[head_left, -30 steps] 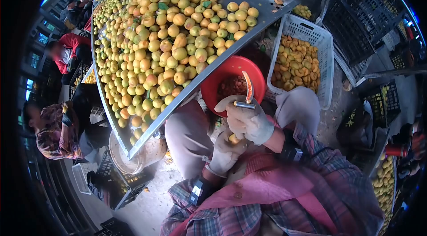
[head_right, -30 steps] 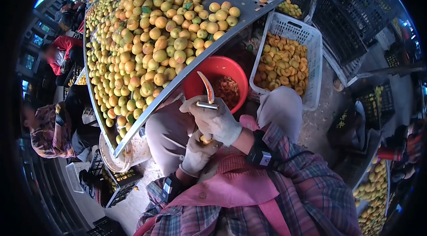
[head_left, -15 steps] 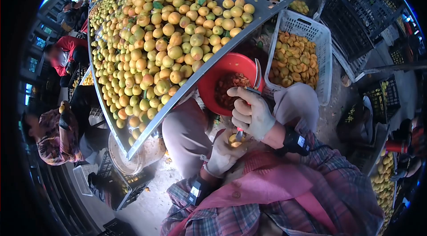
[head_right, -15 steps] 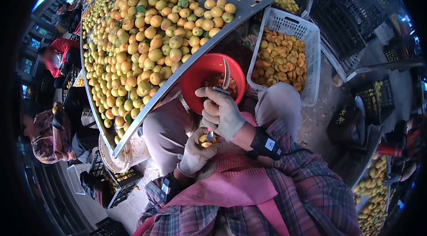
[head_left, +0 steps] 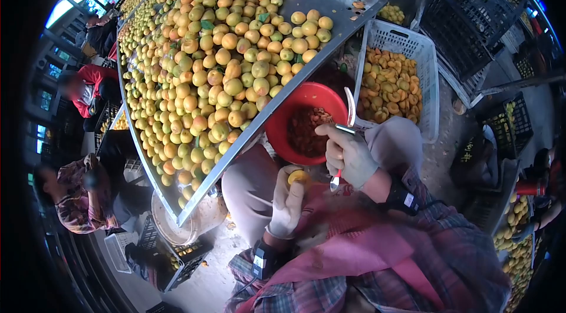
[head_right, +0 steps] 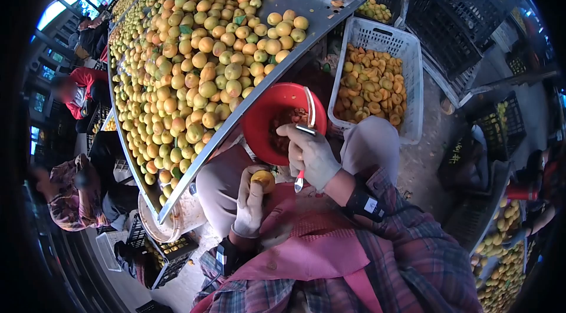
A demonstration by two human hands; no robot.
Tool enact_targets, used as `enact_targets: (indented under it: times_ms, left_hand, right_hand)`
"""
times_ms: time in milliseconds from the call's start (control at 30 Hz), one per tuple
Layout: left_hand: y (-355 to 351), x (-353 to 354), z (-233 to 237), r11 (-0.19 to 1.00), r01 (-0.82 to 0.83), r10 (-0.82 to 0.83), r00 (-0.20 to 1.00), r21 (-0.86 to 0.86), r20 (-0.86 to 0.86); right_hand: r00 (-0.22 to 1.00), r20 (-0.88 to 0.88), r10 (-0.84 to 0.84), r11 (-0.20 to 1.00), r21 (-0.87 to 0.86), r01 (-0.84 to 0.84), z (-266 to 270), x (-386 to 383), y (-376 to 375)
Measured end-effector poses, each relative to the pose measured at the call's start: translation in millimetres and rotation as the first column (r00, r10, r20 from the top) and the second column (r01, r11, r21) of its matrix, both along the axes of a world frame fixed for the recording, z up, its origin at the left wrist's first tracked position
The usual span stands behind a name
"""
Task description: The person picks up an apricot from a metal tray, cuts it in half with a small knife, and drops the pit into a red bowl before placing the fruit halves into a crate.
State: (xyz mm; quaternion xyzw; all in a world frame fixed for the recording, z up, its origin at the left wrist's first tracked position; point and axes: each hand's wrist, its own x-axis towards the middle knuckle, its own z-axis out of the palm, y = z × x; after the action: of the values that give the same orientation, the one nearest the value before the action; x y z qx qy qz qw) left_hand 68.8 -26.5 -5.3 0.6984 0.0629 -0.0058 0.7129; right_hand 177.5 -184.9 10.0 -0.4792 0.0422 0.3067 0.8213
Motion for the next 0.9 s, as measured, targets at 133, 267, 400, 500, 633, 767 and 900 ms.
enact_targets:
  times_ms: [133, 267, 400, 500, 633, 767, 900]
  left_hand:
    - [-4.3, 14.8, -3.8, 0.995, -0.075, 0.068, 0.992, 0.06, 0.11]
    - [-0.9, 25.3, -13.6, 0.958, -0.105, 0.069, 0.987, 0.268, 0.143]
    - [-0.4, 30.6, -12.7, 0.982, -0.135, 0.133, 0.991, 0.13, 0.025]
    - [-0.6, 34.7, -13.7, 0.991, -0.124, 0.124, 0.992, 0.041, 0.015]
    - [-1.9, 42.2, -15.3, 0.976, -0.194, 0.187, 0.979, -0.099, -0.081]
    - [3.3, 47.0, -26.5, 0.971, -0.191, 0.17, 0.975, -0.145, -0.144]
    - [10.8, 53.7, -49.8, 0.824, -0.321, 0.233, 0.943, -0.466, -0.237]
  right_hand:
    - [0.97, -0.026, 0.244, 0.961, -0.131, -0.245, 1.5, -19.7, 13.7]
    - [0.938, 0.035, 0.345, 0.917, -0.224, -0.329, -2.4, -23.9, 23.8]
    - [0.957, 0.011, 0.288, 0.944, -0.173, -0.282, -16.0, -21.5, 29.8]
    - [0.966, -0.043, 0.253, 0.955, -0.145, -0.257, -14.8, -16.9, 31.4]
    - [0.965, 0.041, 0.258, 0.964, -0.078, -0.255, -41.3, -15.3, 34.1]
    - [0.965, -0.112, 0.237, 0.971, 0.019, -0.237, -24.9, -4.8, 24.5]
    - [0.959, -0.241, 0.149, 0.986, 0.113, -0.125, -35.5, 6.6, 26.0]
